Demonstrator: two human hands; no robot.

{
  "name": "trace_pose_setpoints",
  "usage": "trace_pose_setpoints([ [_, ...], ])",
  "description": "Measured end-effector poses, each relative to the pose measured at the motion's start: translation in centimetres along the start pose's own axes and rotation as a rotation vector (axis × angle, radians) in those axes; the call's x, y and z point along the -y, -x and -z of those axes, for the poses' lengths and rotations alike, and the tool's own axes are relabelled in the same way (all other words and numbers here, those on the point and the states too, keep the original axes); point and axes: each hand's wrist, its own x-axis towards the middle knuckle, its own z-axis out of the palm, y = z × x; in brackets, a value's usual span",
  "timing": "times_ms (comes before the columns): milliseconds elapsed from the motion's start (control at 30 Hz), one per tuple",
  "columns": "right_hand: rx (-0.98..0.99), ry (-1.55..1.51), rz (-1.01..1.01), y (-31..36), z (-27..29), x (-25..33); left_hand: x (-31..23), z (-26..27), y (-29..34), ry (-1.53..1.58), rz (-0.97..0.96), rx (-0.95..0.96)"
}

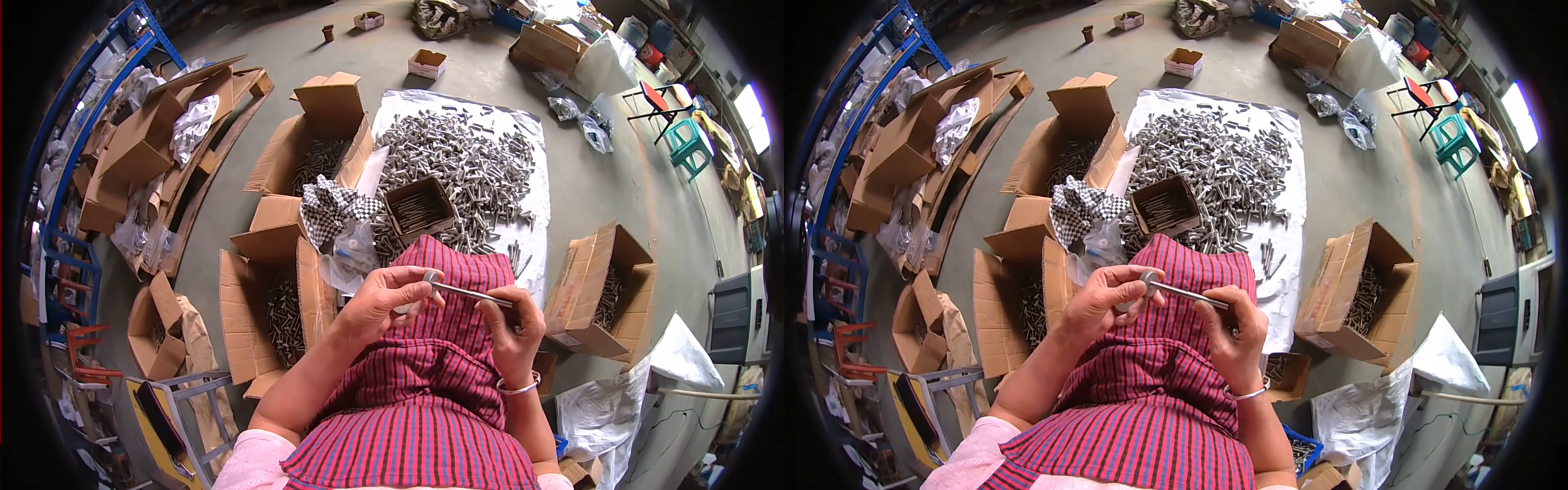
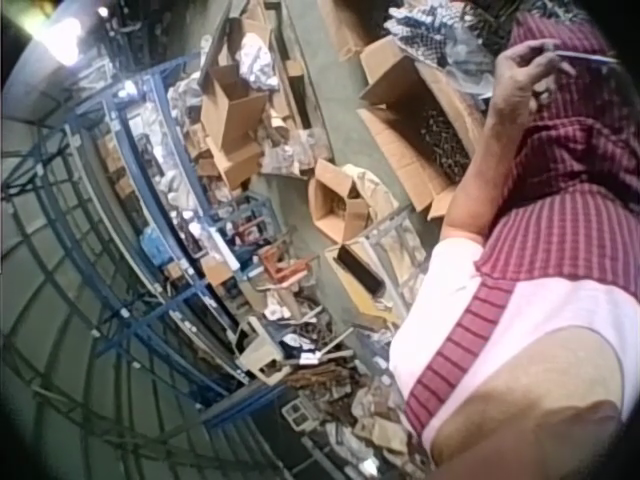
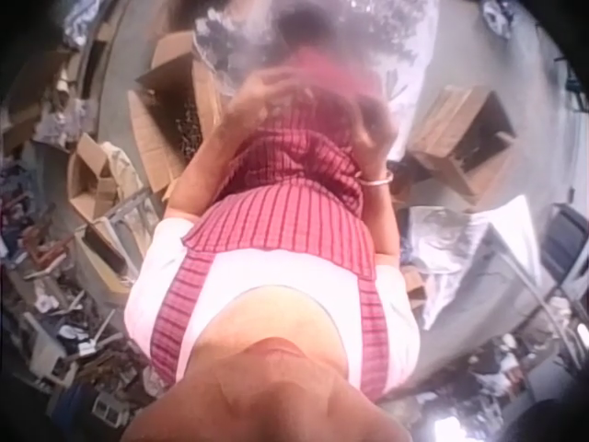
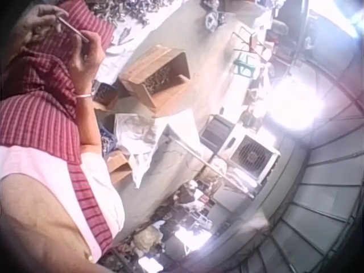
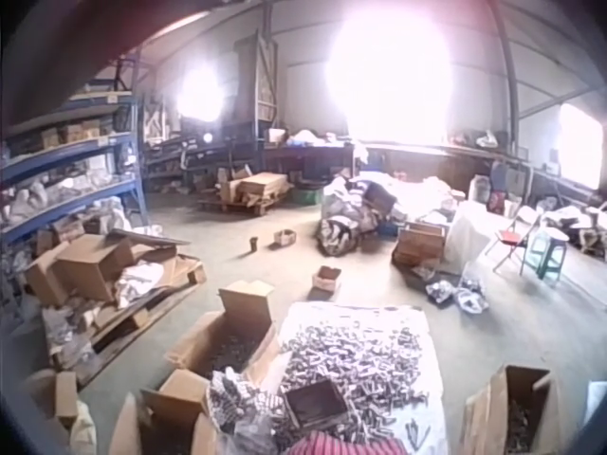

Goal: The person assembles small metal rods and washers by hand, taking them from floor-level storage boxes.

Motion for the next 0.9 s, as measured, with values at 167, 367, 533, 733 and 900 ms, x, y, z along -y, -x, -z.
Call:
trace_pose_setpoints([
  [167,0.011,0.033,0.098,-0.2,0.0,-0.6,0.1,0.1,-0.2,0.000,0.020,-0.003],
  [367,0.065,0.092,0.096,-0.2,0.1,-1.5,0.6,0.6,-0.1,-0.030,0.050,-0.029],
  [533,0.065,0.174,0.025,0.1,-0.2,-1.3,0.4,0.5,0.0,-0.090,0.000,-0.029],
  [733,0.159,0.186,0.010,0.7,-0.1,-0.5,-0.1,0.5,1.2,-0.107,0.041,-0.060],
  [900,0.162,0.168,0.119,0.2,0.0,-0.3,-0.2,0.3,0.9,-0.129,0.090,-0.090],
])
